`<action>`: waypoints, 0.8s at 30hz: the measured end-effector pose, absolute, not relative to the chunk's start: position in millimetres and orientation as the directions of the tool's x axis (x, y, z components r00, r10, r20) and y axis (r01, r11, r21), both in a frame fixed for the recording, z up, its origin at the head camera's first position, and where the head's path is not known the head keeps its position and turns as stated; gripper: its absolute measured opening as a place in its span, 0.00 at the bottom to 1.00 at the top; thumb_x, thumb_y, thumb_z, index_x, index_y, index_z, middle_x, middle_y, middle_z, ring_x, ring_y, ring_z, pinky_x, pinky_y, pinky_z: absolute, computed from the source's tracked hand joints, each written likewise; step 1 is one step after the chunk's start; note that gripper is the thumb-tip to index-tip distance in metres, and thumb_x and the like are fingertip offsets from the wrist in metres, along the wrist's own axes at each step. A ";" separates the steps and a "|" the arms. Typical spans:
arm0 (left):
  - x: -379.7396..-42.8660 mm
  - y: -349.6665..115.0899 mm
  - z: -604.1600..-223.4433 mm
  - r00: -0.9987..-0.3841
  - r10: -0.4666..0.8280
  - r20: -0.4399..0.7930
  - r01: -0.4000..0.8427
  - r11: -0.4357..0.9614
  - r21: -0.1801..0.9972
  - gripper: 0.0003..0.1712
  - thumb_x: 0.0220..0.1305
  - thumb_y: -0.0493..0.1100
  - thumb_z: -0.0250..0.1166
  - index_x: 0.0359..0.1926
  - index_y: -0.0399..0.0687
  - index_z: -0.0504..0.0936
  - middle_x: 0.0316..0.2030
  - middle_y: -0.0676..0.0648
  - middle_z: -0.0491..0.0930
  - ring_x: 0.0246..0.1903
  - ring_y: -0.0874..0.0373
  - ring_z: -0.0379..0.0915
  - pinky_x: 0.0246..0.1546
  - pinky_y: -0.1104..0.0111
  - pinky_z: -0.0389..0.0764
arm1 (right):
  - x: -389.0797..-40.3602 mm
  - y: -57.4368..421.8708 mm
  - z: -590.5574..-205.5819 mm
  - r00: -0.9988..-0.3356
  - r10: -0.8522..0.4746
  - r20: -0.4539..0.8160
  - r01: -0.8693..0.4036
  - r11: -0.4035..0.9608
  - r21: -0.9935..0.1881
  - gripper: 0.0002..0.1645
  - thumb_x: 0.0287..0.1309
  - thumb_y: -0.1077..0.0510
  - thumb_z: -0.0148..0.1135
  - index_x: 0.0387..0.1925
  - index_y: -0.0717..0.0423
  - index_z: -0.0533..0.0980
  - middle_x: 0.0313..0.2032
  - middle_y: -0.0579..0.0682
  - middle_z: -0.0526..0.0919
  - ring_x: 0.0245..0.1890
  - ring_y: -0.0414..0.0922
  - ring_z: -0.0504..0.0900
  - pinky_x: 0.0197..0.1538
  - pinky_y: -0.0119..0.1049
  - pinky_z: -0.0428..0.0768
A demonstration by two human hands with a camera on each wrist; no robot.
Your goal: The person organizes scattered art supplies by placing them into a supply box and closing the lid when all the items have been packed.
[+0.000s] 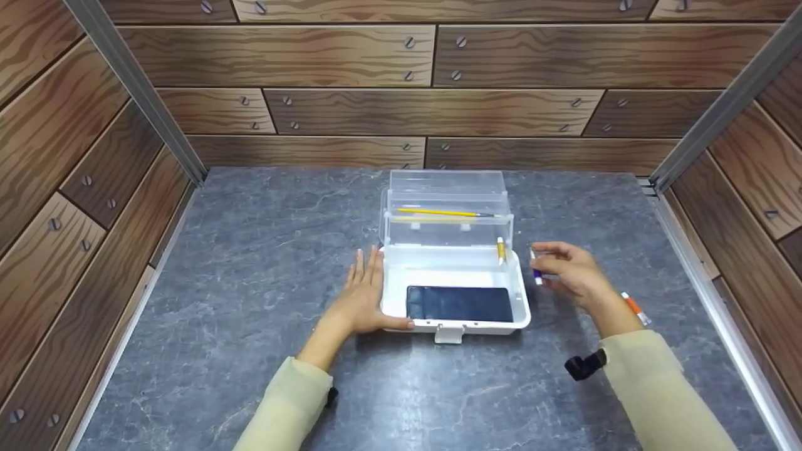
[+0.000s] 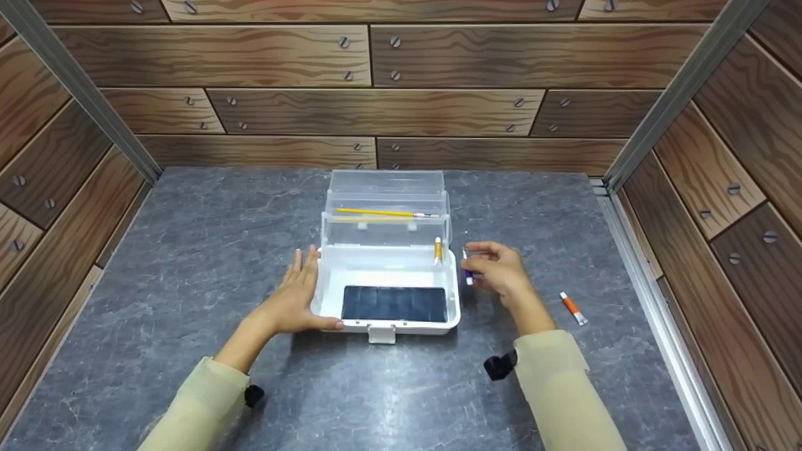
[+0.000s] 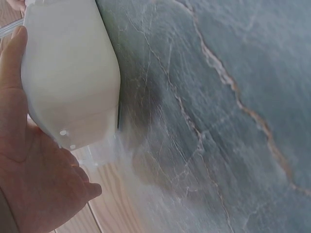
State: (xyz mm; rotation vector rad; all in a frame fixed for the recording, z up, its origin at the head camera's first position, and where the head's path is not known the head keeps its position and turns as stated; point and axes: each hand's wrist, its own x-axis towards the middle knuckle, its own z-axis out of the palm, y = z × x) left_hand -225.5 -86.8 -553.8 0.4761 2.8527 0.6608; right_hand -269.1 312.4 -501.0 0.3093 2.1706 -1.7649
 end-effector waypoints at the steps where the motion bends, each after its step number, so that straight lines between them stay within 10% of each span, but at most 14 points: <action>1: -225.2 -87.0 -553.9 -0.934 0.345 -0.098 0.266 0.850 0.454 0.90 0.32 0.85 0.68 0.78 0.39 0.28 0.78 0.42 0.21 0.76 0.42 0.14 0.77 0.51 0.35 | -269.9 310.3 -500.2 -0.923 -0.034 -0.384 0.368 0.217 -0.904 0.34 0.60 0.57 0.69 0.66 0.58 0.69 0.43 0.43 0.78 0.41 0.37 0.81 0.45 0.32 0.85; 24: -227.0 -85.3 -553.8 -0.933 0.349 -0.083 0.286 0.863 0.417 0.91 0.30 0.88 0.65 0.78 0.38 0.28 0.78 0.40 0.23 0.77 0.41 0.20 0.77 0.54 0.35 | -287.5 266.1 -484.7 -0.936 -0.060 -0.348 0.325 0.238 -0.915 0.34 0.59 0.60 0.67 0.66 0.61 0.69 0.44 0.49 0.78 0.41 0.41 0.83 0.45 0.35 0.86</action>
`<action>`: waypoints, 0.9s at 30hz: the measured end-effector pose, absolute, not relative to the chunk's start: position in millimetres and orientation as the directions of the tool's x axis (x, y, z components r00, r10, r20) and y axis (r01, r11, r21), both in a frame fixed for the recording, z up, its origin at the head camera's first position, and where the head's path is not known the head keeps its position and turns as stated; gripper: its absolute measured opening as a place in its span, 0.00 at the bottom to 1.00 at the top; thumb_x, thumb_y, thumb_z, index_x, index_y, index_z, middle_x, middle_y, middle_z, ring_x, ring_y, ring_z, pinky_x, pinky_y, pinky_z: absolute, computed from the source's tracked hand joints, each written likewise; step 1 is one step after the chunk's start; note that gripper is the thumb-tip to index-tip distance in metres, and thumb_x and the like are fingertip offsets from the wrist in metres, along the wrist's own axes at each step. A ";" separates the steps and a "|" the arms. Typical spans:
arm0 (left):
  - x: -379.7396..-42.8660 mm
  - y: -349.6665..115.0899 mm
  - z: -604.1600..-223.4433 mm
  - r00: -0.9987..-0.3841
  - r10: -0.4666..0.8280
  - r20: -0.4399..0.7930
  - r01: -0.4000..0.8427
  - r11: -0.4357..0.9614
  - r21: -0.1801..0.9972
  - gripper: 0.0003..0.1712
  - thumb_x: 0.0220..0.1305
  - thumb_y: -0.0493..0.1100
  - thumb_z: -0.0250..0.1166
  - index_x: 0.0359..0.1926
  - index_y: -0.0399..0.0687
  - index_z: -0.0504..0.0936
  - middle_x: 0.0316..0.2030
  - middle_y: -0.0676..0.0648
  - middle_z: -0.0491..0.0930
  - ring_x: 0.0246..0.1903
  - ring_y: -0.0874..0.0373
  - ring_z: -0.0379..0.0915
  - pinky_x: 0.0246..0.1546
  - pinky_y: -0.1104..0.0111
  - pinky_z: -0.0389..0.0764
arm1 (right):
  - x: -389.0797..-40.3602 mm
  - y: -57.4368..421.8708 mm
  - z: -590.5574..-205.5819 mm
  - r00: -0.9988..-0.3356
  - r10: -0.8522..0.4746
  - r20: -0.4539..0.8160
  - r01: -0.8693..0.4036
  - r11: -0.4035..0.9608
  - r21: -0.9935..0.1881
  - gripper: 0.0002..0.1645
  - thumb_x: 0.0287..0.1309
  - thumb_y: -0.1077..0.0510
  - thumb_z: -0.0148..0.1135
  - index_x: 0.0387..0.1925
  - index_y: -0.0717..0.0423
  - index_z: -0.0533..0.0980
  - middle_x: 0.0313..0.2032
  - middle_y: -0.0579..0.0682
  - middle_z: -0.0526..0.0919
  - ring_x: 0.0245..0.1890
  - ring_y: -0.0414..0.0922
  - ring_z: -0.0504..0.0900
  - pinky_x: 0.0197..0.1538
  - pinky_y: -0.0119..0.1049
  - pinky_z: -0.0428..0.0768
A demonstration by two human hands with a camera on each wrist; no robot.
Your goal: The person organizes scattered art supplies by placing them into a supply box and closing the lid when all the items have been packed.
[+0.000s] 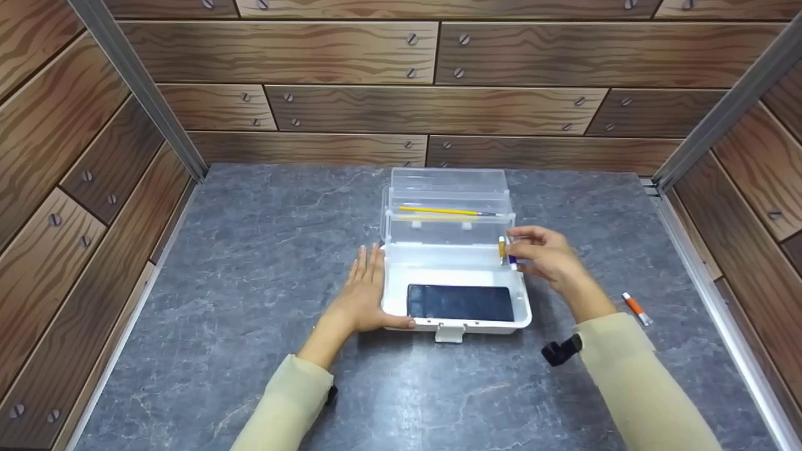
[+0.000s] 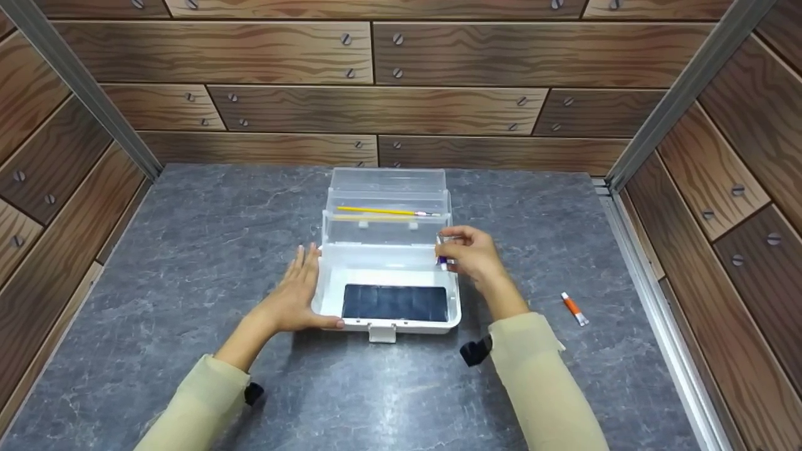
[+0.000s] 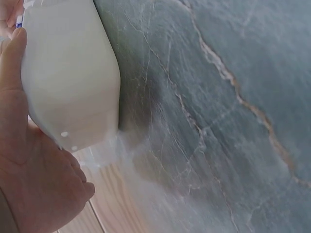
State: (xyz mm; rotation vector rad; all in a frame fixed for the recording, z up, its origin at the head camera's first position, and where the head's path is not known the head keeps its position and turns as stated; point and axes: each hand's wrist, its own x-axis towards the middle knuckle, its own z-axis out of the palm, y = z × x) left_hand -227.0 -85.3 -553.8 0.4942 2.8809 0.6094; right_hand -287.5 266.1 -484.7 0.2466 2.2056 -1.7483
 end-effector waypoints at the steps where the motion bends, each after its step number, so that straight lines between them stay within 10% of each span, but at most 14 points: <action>1: -226.9 -85.1 -553.4 -0.933 0.350 -0.082 0.289 0.866 0.409 0.91 0.30 0.88 0.65 0.78 0.37 0.29 0.78 0.40 0.23 0.77 0.41 0.19 0.77 0.54 0.35 | -288.0 265.0 -484.4 -0.937 -0.069 -0.343 0.319 0.230 -0.919 0.34 0.59 0.60 0.68 0.66 0.62 0.69 0.43 0.48 0.78 0.41 0.41 0.83 0.45 0.35 0.86; 27: -225.7 -81.8 -546.6 -0.935 0.346 -0.075 0.321 0.918 0.235 0.90 0.31 0.92 0.58 0.77 0.31 0.36 0.78 0.32 0.33 0.78 0.40 0.28 0.77 0.55 0.38 | -302.9 231.8 -484.2 -0.979 -0.002 -0.204 0.189 0.366 -0.911 0.26 0.56 0.63 0.69 0.57 0.64 0.75 0.35 0.52 0.78 0.28 0.42 0.83 0.34 0.37 0.87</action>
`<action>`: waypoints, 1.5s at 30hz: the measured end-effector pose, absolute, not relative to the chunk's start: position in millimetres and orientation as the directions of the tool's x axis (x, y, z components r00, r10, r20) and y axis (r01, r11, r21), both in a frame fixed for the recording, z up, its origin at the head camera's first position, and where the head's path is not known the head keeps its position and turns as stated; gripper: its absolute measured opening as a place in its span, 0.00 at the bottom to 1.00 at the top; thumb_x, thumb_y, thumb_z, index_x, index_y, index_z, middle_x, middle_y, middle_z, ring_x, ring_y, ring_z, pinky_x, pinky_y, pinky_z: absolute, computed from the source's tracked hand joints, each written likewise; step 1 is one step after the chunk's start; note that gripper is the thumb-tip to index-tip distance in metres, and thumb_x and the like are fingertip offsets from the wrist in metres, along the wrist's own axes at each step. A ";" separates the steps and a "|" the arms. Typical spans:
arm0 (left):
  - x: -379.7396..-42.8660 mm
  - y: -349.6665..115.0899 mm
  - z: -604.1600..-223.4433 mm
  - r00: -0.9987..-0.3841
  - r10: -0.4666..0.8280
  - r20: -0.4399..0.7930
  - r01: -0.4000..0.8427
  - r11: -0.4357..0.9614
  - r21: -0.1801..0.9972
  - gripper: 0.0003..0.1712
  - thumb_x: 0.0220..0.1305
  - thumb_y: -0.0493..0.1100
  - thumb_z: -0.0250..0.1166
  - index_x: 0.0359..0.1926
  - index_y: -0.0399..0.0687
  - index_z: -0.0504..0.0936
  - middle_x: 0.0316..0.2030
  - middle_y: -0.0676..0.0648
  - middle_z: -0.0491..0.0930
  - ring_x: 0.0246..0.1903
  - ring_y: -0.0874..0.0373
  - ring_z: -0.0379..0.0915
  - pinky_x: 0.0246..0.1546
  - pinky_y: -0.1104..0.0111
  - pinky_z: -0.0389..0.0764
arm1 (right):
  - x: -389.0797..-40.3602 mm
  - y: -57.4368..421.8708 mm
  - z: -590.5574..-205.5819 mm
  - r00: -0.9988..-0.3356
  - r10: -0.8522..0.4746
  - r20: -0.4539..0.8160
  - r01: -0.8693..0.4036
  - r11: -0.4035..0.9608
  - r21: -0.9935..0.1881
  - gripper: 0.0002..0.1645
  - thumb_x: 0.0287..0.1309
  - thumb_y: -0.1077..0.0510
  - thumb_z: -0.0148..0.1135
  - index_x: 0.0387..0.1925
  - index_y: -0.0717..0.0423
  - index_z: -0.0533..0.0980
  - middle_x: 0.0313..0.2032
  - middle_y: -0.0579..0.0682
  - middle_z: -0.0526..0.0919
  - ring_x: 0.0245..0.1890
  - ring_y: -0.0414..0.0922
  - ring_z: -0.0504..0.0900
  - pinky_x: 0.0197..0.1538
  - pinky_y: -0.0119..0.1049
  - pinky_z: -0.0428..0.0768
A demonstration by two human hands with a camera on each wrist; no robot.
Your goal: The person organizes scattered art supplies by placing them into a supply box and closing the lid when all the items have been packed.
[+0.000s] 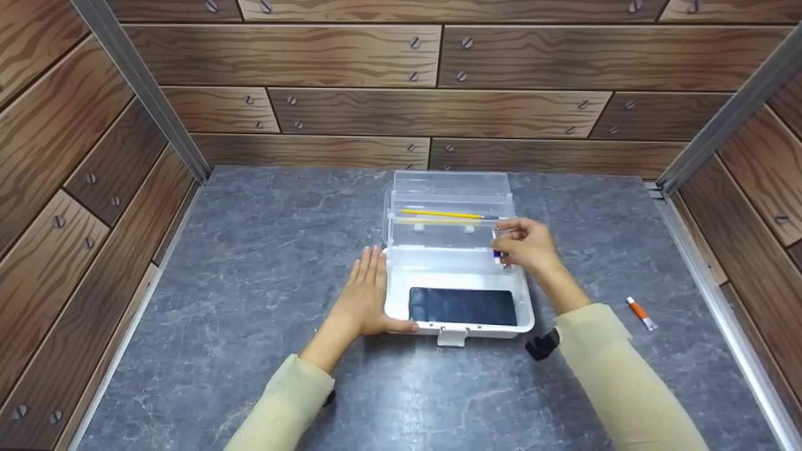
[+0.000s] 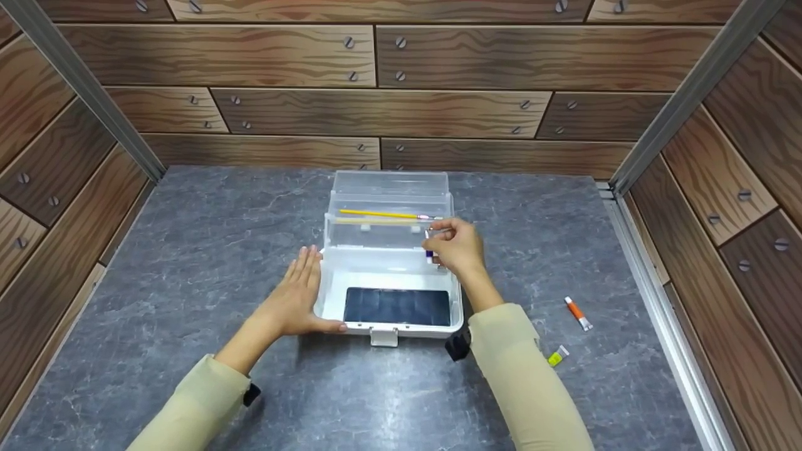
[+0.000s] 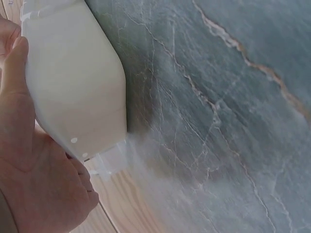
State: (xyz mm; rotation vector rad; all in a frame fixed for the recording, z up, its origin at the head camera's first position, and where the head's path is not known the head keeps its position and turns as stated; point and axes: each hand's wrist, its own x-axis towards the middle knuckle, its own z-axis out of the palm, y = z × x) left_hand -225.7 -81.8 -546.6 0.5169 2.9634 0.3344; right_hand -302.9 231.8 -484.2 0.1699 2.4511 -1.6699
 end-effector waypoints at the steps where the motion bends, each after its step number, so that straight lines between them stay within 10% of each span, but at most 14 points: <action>1: -225.7 -82.0 -546.6 -0.935 0.346 -0.072 0.322 0.917 0.235 0.90 0.31 0.91 0.58 0.77 0.31 0.36 0.78 0.31 0.33 0.78 0.40 0.28 0.77 0.55 0.38 | -303.1 230.9 -484.6 -0.981 0.006 -0.195 0.183 0.372 -0.910 0.25 0.56 0.63 0.69 0.56 0.64 0.76 0.34 0.52 0.78 0.27 0.43 0.83 0.33 0.37 0.87; 22: -222.9 -85.8 -565.6 -0.926 0.367 0.093 0.379 0.895 0.236 0.87 0.35 0.93 0.51 0.77 0.31 0.40 0.78 0.35 0.35 0.78 0.43 0.28 0.78 0.56 0.40 | -295.8 229.3 -494.4 -0.999 0.049 -0.002 0.030 0.581 -0.814 0.22 0.54 0.59 0.72 0.51 0.60 0.80 0.35 0.56 0.83 0.24 0.45 0.86 0.29 0.38 0.87; 31: -220.6 -86.5 -568.3 -0.923 0.364 0.123 0.383 0.896 0.226 0.86 0.36 0.94 0.49 0.77 0.32 0.39 0.78 0.35 0.34 0.78 0.42 0.31 0.78 0.54 0.42 | -292.3 232.5 -496.4 -0.999 0.041 0.028 -0.006 0.470 -0.883 0.21 0.54 0.64 0.71 0.50 0.65 0.80 0.34 0.56 0.82 0.25 0.43 0.83 0.29 0.36 0.87; 38: -222.2 -84.0 -568.9 -0.922 0.369 0.118 0.386 0.893 0.230 0.86 0.36 0.94 0.47 0.78 0.32 0.39 0.78 0.36 0.33 0.78 0.43 0.29 0.78 0.56 0.39 | -272.5 279.3 -498.5 -0.996 0.045 0.078 -0.060 0.309 -0.949 0.20 0.60 0.67 0.65 0.52 0.74 0.77 0.33 0.47 0.83 0.30 0.38 0.83 0.33 0.35 0.88; 45: -219.3 -85.6 -571.0 -0.926 0.354 0.128 0.376 0.892 0.253 0.86 0.36 0.94 0.50 0.77 0.32 0.40 0.78 0.37 0.33 0.78 0.43 0.30 0.78 0.56 0.40 | -236.5 353.1 -518.2 -0.986 0.112 0.121 -0.050 0.493 -0.869 0.22 0.62 0.59 0.68 0.52 0.70 0.78 0.35 0.41 0.85 0.33 0.28 0.83 0.37 0.28 0.86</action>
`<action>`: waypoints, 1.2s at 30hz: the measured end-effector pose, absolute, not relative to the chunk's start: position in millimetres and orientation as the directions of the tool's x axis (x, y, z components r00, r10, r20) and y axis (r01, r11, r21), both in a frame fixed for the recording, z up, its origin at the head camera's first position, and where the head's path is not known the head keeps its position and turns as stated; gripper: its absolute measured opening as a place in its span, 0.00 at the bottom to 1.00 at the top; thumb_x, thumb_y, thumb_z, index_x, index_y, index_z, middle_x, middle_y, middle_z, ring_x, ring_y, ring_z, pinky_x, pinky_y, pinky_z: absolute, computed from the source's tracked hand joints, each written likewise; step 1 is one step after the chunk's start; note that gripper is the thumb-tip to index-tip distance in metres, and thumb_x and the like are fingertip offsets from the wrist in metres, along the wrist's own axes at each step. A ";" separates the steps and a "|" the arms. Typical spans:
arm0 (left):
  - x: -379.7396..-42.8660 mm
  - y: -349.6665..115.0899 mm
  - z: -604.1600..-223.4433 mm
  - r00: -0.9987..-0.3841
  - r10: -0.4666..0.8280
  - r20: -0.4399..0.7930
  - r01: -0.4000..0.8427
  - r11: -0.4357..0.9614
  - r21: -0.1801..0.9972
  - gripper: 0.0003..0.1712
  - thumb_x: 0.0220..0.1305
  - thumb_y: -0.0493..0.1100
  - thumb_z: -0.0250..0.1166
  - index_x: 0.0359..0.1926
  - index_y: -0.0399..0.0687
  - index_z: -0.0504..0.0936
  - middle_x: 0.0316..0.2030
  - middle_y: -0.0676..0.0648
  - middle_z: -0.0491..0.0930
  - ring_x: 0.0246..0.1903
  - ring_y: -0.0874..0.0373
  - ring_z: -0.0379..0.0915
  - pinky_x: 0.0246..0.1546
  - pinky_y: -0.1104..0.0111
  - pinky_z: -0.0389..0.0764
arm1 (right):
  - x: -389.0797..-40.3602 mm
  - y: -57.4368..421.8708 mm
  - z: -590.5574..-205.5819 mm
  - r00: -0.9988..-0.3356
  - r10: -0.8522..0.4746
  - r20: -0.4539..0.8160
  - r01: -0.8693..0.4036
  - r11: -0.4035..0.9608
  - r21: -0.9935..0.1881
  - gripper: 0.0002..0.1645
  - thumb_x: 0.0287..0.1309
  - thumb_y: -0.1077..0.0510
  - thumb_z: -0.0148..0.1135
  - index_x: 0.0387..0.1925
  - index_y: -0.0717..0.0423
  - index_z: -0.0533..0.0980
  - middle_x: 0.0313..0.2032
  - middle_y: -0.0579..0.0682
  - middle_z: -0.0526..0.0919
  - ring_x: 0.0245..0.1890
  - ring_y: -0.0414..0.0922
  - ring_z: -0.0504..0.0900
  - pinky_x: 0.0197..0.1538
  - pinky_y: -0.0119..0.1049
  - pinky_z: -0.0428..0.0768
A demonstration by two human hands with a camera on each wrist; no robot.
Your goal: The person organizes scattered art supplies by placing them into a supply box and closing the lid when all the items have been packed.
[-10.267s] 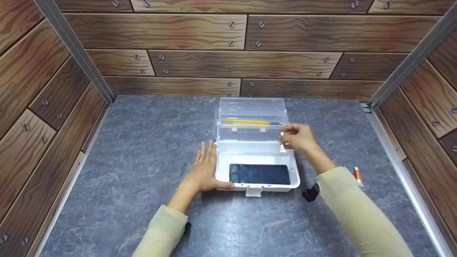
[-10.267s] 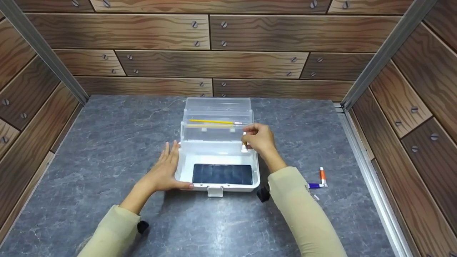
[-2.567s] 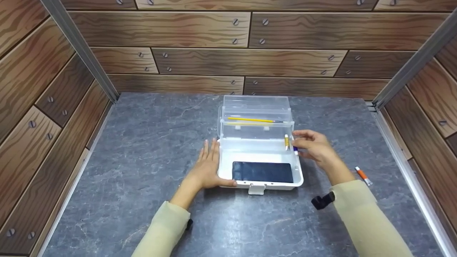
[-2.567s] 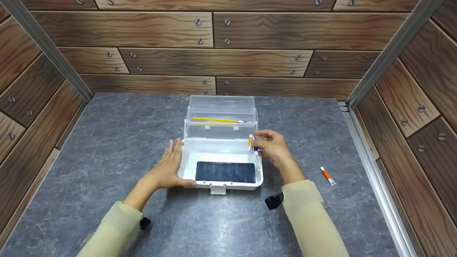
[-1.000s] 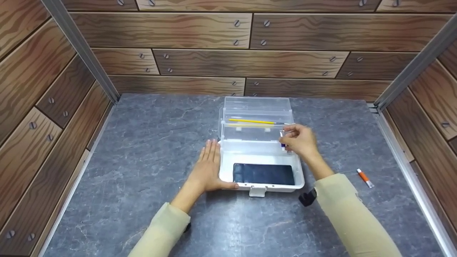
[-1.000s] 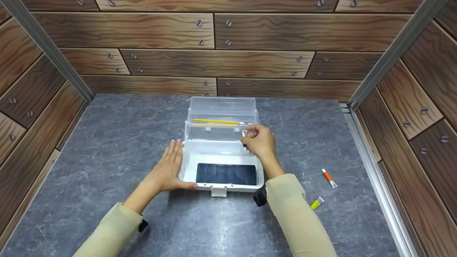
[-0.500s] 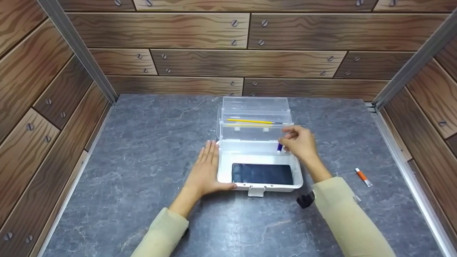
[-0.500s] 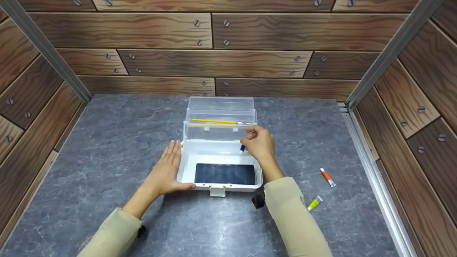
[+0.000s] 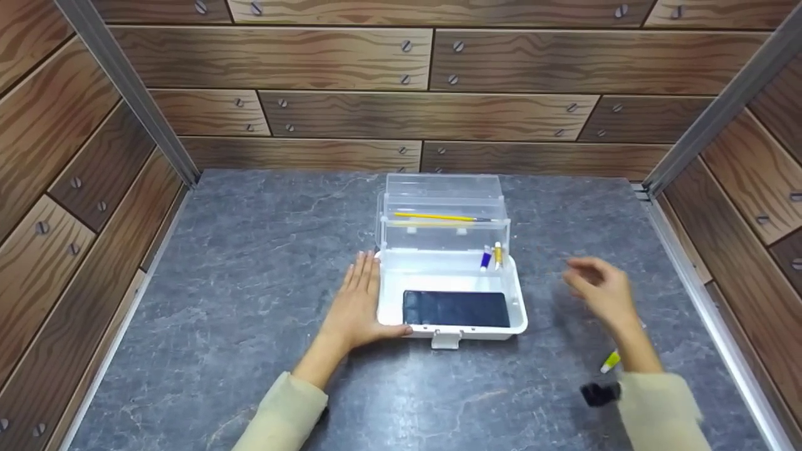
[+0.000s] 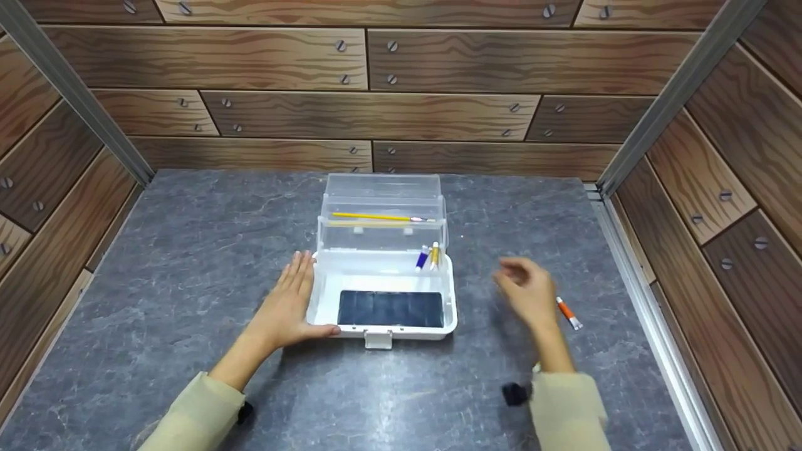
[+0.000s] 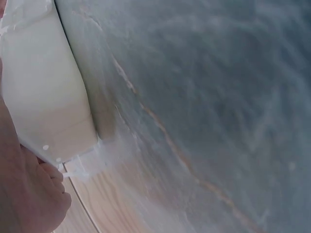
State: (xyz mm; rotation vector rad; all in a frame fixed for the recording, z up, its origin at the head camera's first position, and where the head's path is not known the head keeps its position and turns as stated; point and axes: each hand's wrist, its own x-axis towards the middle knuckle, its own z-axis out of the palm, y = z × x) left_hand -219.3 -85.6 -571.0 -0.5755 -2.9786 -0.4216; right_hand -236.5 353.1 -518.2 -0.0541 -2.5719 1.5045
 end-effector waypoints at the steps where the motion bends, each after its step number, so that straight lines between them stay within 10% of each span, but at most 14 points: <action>1: -219.2 -85.8 -571.0 -0.927 0.353 0.127 0.374 0.891 0.258 0.86 0.36 0.93 0.50 0.78 0.32 0.40 0.78 0.37 0.33 0.78 0.43 0.30 0.78 0.56 0.40 | -231.2 363.4 -521.0 -0.983 0.125 0.136 -0.046 0.550 -0.834 0.21 0.61 0.58 0.68 0.52 0.68 0.79 0.36 0.44 0.86 0.33 0.27 0.81 0.38 0.25 0.84; 5: -218.8 -86.7 -571.1 -0.930 0.349 0.119 0.369 0.884 0.288 0.86 0.37 0.93 0.50 0.78 0.33 0.39 0.79 0.38 0.32 0.78 0.45 0.28 0.78 0.57 0.38 | -212.0 400.8 -527.1 -0.976 0.152 0.159 0.008 0.748 -0.664 0.22 0.62 0.52 0.68 0.54 0.61 0.80 0.46 0.60 0.86 0.40 0.38 0.84 0.41 0.22 0.78; 12: -216.9 -88.9 -571.3 -0.929 0.348 0.127 0.370 0.879 0.300 0.85 0.37 0.93 0.50 0.78 0.33 0.39 0.79 0.38 0.32 0.78 0.44 0.28 0.78 0.56 0.40 | -195.3 435.0 -538.5 -0.984 0.140 0.109 0.068 0.868 -0.493 0.27 0.64 0.51 0.64 0.58 0.64 0.77 0.55 0.71 0.78 0.55 0.70 0.74 0.52 0.68 0.71; 36: -218.3 -74.5 -563.1 -0.955 0.284 0.088 0.297 0.915 0.274 0.80 0.45 0.91 0.46 0.77 0.32 0.40 0.78 0.33 0.37 0.78 0.41 0.26 0.78 0.51 0.39 | -191.1 468.5 -554.7 -0.989 0.127 -0.071 0.145 0.864 -0.483 0.37 0.61 0.45 0.68 0.60 0.70 0.73 0.49 0.70 0.83 0.48 0.67 0.81 0.45 0.60 0.75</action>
